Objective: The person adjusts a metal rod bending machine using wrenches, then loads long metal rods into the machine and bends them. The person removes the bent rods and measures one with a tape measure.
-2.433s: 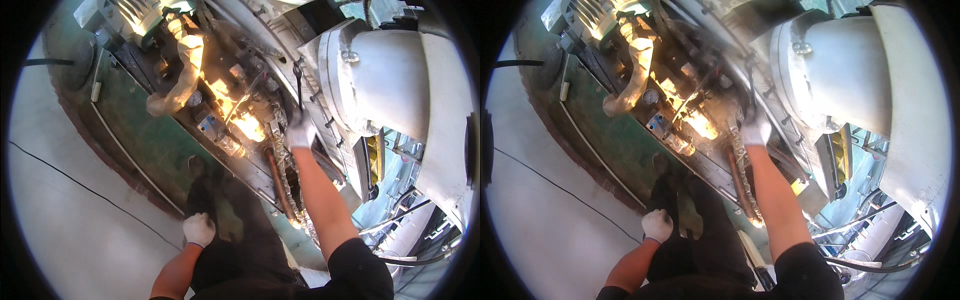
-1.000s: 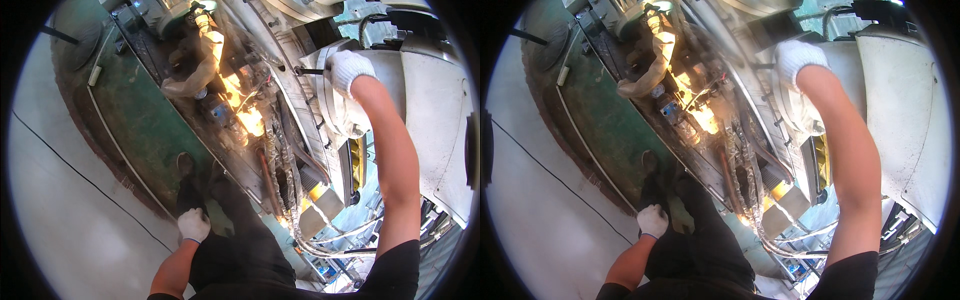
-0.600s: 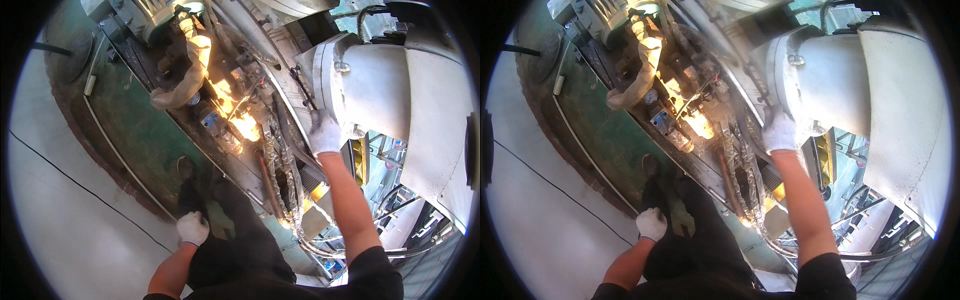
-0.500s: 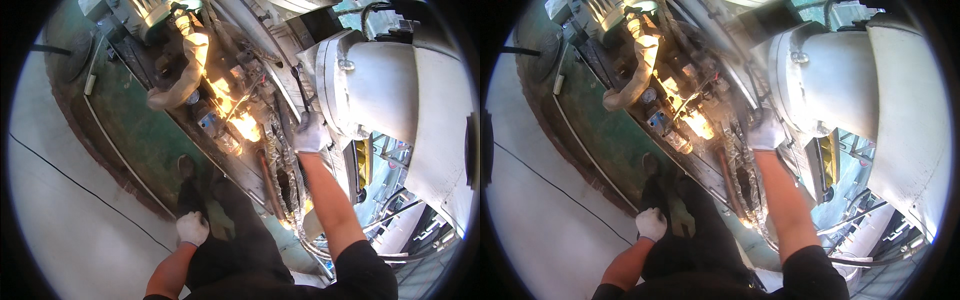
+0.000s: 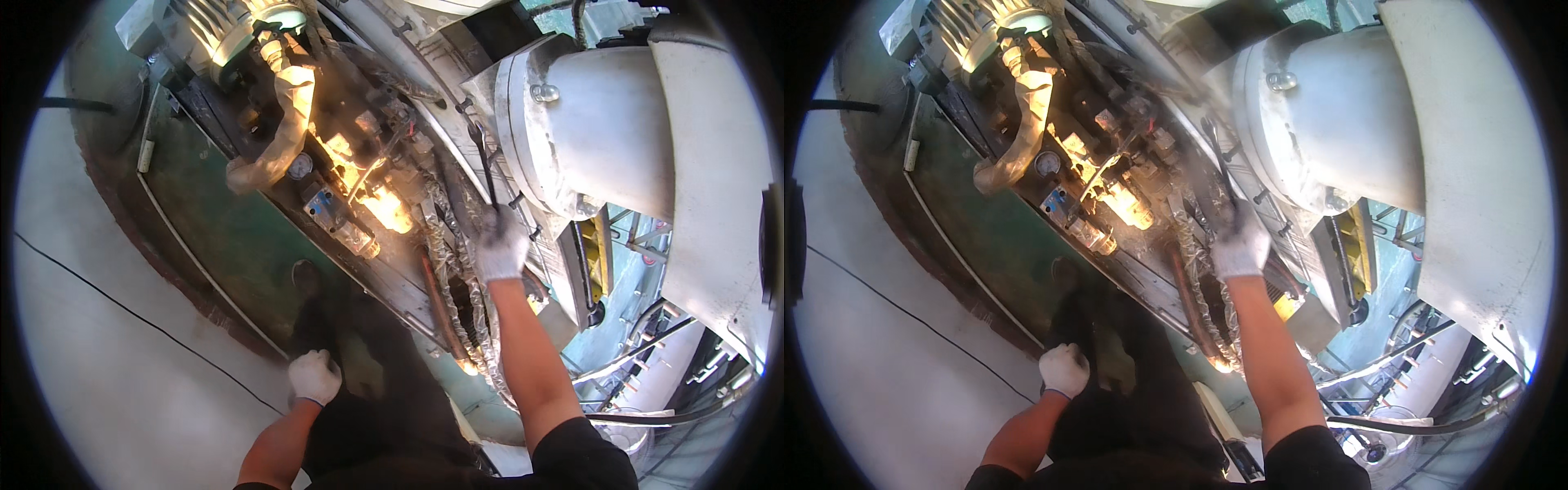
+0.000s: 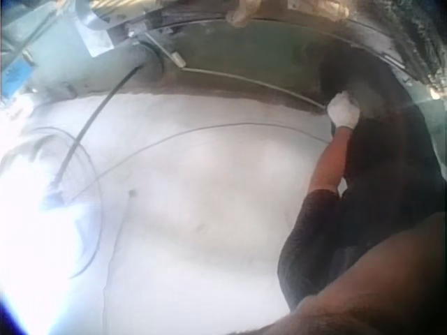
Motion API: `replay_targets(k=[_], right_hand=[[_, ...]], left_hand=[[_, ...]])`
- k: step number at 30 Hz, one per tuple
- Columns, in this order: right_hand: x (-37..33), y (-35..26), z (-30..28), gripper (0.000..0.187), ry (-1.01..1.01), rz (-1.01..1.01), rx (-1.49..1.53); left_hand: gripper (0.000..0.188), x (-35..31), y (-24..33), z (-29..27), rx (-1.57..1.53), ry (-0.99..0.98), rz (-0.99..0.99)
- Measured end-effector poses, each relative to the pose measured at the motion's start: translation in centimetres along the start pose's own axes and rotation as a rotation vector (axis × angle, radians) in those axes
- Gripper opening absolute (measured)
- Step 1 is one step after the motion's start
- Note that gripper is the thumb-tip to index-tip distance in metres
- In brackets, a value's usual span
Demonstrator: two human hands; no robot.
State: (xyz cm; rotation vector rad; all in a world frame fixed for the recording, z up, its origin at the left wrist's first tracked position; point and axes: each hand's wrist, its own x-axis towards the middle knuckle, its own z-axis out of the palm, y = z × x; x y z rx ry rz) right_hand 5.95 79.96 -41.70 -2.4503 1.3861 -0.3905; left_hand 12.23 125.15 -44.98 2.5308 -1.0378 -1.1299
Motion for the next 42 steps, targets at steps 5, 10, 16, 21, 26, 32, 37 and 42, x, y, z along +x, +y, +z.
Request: replay_targets(k=[5,10,16,21,26,32,37,42], right_hand=[[6.0,-7.1,-11.4,0.021,-0.236,-0.137,-0.374],[13.7,-11.9,-14.4,0.025,-0.42,-0.208,-0.586],[18.6,-17.2,-13.9,0.029,-0.541,-0.268,-0.885],[21.0,-20.1,-12.4,0.029,-0.596,-0.344,-1.035],[23.5,-22.6,-10.9,0.028,-0.658,-0.434,-1.12],[24.8,-24.4,-9.1,0.027,-0.738,-0.431,-1.133],[26.1,-23.6,-6.8,0.028,-0.754,-0.38,-1.215],[25.9,-24.6,-6.4,0.029,-0.744,-0.477,-1.207]], left_hand=[[0.015,-0.2,-0.2,0.6,-0.021,0.035,0.013],[0.015,-0.7,-0.3,0.5,-0.019,0.039,0.001],[0.016,-1.4,-0.5,0.9,-0.059,0.055,-0.02],[0.017,-1.7,-0.8,1.3,-0.082,0.07,-0.024],[0.017,-1.9,-1.0,1.2,-0.089,0.084,-0.03],[0.016,-2.0,-1.2,1.1,-0.103,0.088,-0.049],[0.016,-2.0,-1.2,1.1,-0.111,0.081,-0.074],[0.017,-1.9,-1.3,0.8,-0.121,0.08,-0.072]])
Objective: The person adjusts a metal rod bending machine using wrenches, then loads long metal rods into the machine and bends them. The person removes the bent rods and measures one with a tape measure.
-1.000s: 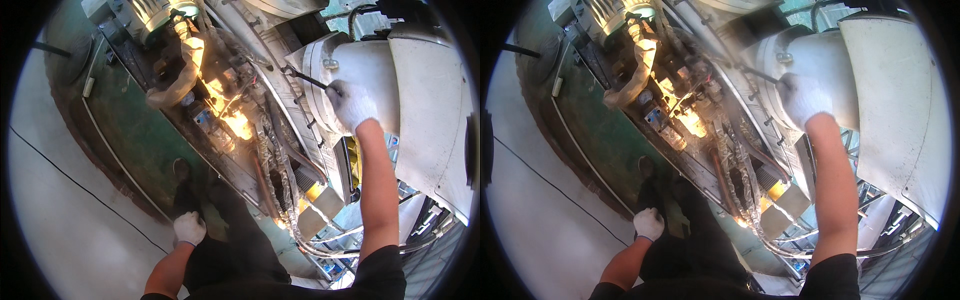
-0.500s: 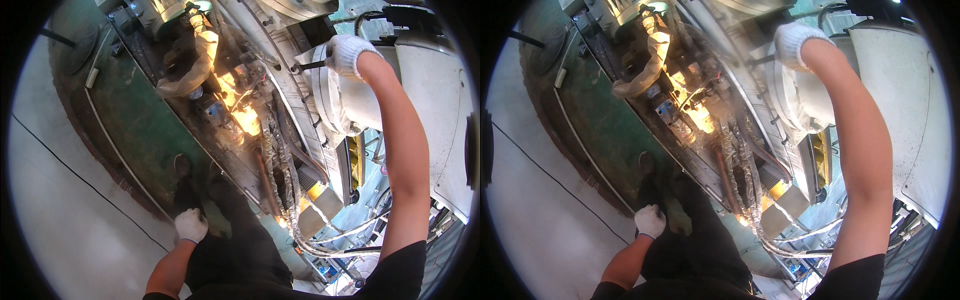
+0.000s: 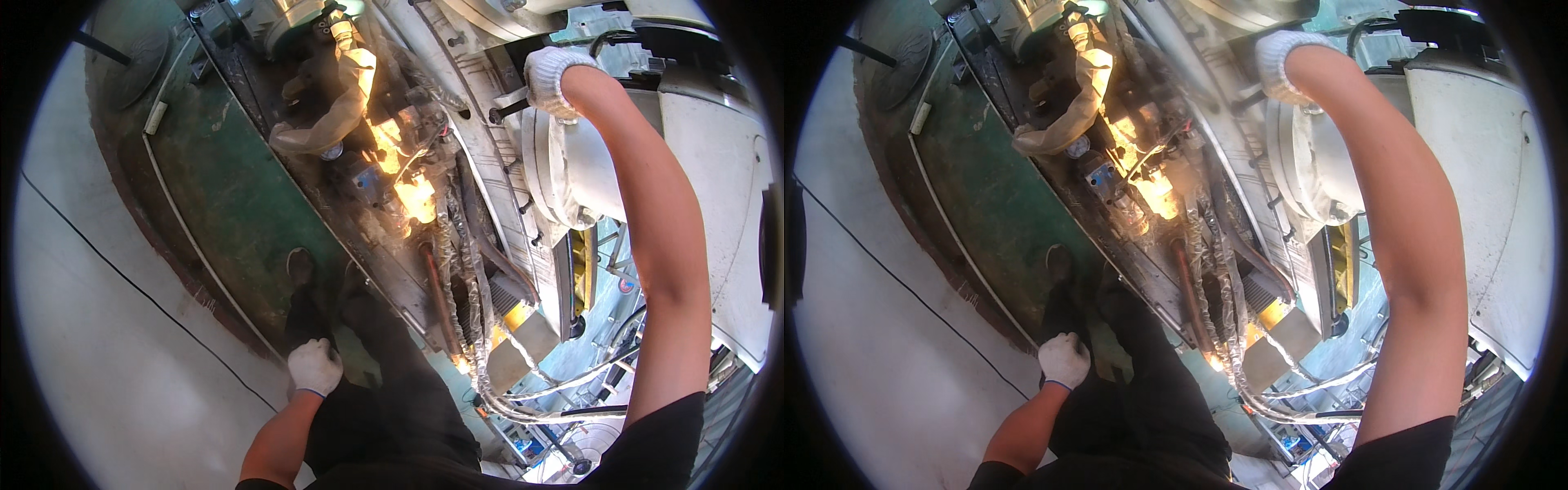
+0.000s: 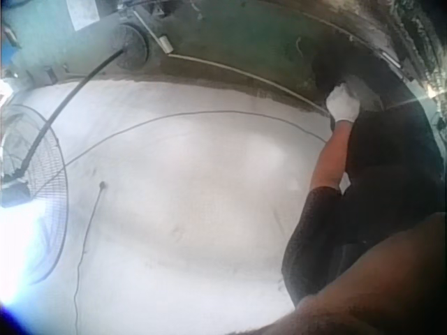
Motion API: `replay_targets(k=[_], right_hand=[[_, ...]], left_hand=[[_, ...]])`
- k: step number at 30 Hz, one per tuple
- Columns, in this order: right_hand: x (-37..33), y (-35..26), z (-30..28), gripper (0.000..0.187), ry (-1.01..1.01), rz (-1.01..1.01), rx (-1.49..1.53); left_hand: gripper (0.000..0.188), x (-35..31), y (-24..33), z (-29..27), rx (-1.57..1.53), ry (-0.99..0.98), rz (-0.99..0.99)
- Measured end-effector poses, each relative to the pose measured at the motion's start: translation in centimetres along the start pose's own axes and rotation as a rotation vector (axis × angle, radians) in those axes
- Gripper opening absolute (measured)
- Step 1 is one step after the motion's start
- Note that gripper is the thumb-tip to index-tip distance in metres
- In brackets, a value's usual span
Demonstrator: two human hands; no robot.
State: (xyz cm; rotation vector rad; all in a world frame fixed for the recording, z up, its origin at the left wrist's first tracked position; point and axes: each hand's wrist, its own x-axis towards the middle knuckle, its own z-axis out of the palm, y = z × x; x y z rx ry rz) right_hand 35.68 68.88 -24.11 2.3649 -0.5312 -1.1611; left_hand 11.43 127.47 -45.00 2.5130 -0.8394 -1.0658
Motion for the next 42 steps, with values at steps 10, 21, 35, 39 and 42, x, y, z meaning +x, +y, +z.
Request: replay_targets(k=[10,21,35,39,42], right_hand=[[0.5,0.7,0.1,0.029,-0.05,0.026,0.097],[1.0,1.1,0.0,0.027,-0.083,0.017,0.147],[-3.3,0.3,1.7,0.027,0.085,-0.032,-0.021],[-4.4,-0.1,3.8,0.025,0.107,0.073,-0.025],[-8.1,0.0,8.3,0.032,0.323,0.031,0.148]], left_hand=[[0.016,0.5,0.4,-0.4,-0.023,-0.027,-0.019],[0.016,0.8,0.2,0.1,0.0,0.01,0.017],[0.016,1.2,1.0,-0.2,-0.018,0.014,0.013],[0.017,1.6,1.3,0.0,0.015,-0.031,0.016],[0.018,1.8,1.4,0.5,0.029,-0.046,0.004]])
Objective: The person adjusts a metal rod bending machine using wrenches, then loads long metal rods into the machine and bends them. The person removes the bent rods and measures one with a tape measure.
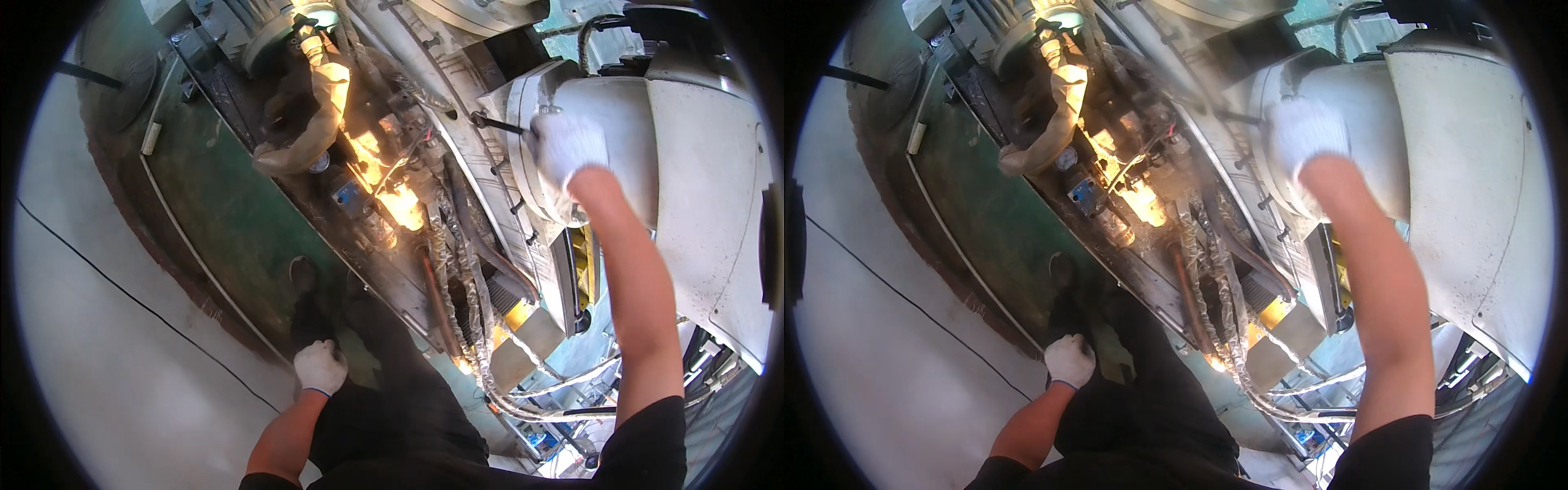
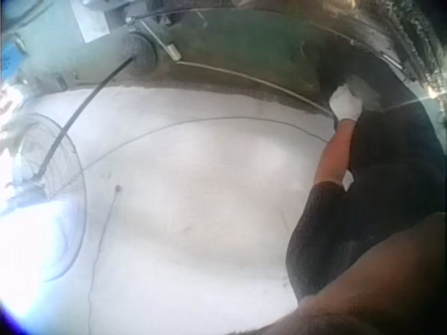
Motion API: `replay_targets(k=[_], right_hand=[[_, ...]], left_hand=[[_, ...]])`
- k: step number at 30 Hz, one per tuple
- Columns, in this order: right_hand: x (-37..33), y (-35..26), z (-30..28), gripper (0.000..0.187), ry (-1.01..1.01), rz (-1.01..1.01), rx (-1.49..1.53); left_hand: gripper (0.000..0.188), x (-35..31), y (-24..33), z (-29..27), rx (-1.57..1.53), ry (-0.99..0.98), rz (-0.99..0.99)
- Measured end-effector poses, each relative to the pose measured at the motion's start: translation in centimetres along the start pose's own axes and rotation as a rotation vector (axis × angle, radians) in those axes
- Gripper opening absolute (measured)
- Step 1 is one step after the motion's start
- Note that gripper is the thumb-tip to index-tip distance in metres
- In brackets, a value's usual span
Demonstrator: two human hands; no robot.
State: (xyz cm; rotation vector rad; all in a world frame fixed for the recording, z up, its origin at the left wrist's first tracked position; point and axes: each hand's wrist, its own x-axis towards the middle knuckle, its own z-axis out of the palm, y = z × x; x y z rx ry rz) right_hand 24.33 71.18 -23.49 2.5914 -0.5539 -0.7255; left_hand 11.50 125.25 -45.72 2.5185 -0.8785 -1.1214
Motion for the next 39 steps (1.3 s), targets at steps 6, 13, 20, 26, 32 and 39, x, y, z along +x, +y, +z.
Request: replay_targets(k=[6,13,20,26,32,39], right_hand=[[-7.0,-4.2,9.4,0.028,0.071,0.361,0.311],[-6.4,-11.9,24.2,0.019,0.602,0.535,0.689],[-1.9,-17.8,30.2,0.032,0.508,0.749,0.947],[-5.1,-14.5,26.4,0.033,0.295,0.588,1.055],[-4.6,-15.6,28.3,0.025,0.488,0.63,0.915],[-3.9,-16.4,29.3,0.028,0.473,0.664,0.906]], left_hand=[[0.018,0.9,1.6,-0.4,0.046,-0.054,0.015],[0.016,1.2,1.4,-0.7,0.053,-0.074,0.012],[0.014,1.4,0.5,-0.6,0.099,-0.006,0.097],[0.015,0.0,0.5,-0.2,0.137,-0.004,0.097],[0.017,0.0,0.4,0.1,0.096,0.019,0.091],[0.014,-0.2,-0.1,0.1,0.084,0.018,0.069]])
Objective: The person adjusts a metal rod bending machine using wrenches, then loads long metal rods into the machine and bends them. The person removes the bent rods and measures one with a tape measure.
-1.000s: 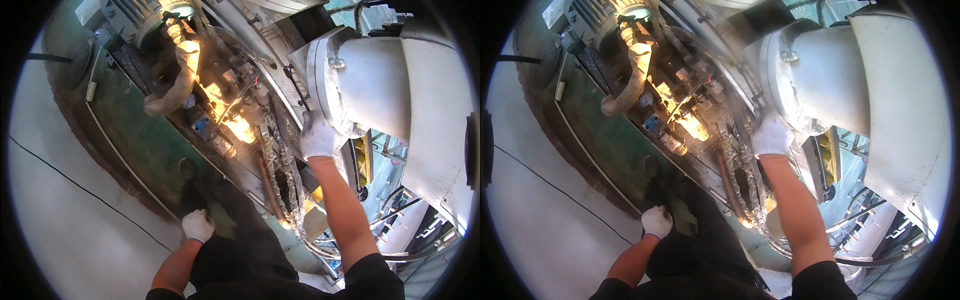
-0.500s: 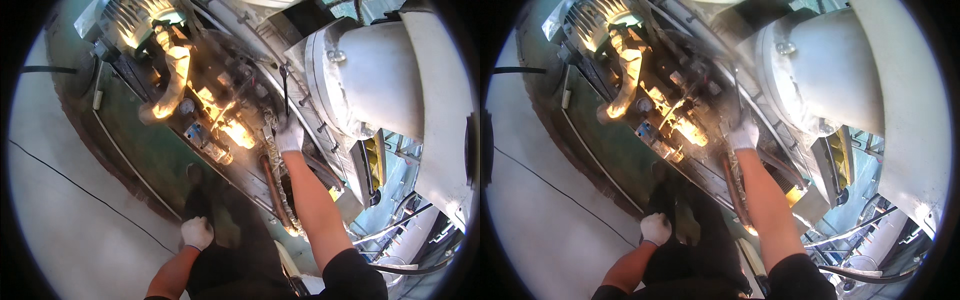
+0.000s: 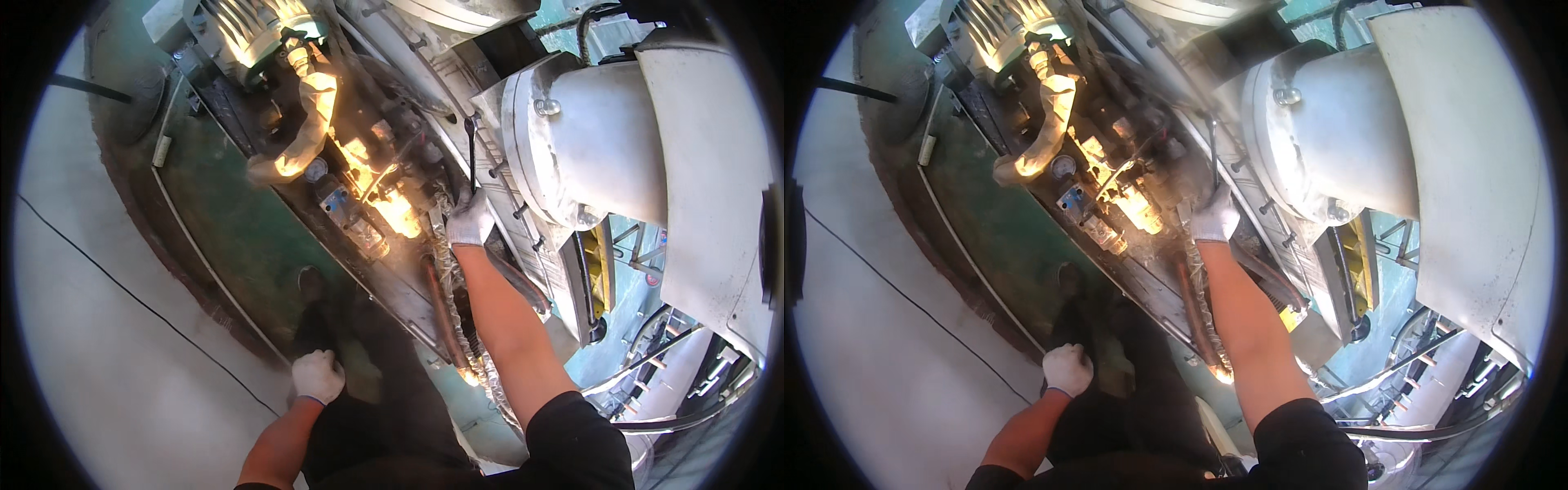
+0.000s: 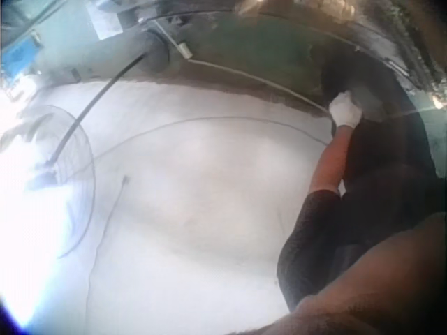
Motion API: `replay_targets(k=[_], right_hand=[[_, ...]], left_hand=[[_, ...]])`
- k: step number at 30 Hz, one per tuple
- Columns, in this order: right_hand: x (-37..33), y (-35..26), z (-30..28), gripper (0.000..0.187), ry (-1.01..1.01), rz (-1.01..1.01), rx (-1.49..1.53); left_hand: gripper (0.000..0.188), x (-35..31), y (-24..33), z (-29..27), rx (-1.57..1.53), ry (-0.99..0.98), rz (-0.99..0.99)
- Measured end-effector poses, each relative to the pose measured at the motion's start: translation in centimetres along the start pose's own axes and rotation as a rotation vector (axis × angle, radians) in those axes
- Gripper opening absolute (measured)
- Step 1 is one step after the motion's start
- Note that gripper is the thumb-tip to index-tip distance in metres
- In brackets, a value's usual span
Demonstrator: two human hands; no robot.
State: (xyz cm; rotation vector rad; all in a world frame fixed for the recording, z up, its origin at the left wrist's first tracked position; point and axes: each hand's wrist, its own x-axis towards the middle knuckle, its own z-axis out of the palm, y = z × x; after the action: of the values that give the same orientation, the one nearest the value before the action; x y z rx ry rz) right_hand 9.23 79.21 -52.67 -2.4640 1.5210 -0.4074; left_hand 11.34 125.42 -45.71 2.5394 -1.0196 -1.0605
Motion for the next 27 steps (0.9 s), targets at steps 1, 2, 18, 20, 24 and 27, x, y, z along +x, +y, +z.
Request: replay_targets(k=[1,2,18,20,24,27], right_hand=[[0.1,-0.2,-0.6,0.026,-0.044,-0.002,-0.001],[0.1,-0.4,-1.1,0.027,-0.089,-0.004,-0.003],[-0.7,-4.5,-3.9,0.036,-0.083,0.049,0.08],[-0.4,-3.4,-4.1,0.04,-0.13,0.056,0.138],[-3.2,-8.8,-3.3,0.038,-0.021,0.171,0.194],[-1.1,-6.5,-5.7,0.046,-0.166,0.135,0.019]], left_hand=[[0.014,0.0,-0.1,0.0,-0.005,0.003,0.003],[0.014,-0.4,-0.1,0.0,0.015,-0.01,-0.004],[0.017,-1.3,-0.8,0.4,0.018,-0.049,-0.026],[0.016,-0.6,-1.2,-0.4,0.006,-0.011,-0.001],[0.017,-1.2,-0.4,-0.1,0.034,-0.054,-0.005],[0.017,-0.8,-1.1,-0.2,0.004,-0.012,0.018]])
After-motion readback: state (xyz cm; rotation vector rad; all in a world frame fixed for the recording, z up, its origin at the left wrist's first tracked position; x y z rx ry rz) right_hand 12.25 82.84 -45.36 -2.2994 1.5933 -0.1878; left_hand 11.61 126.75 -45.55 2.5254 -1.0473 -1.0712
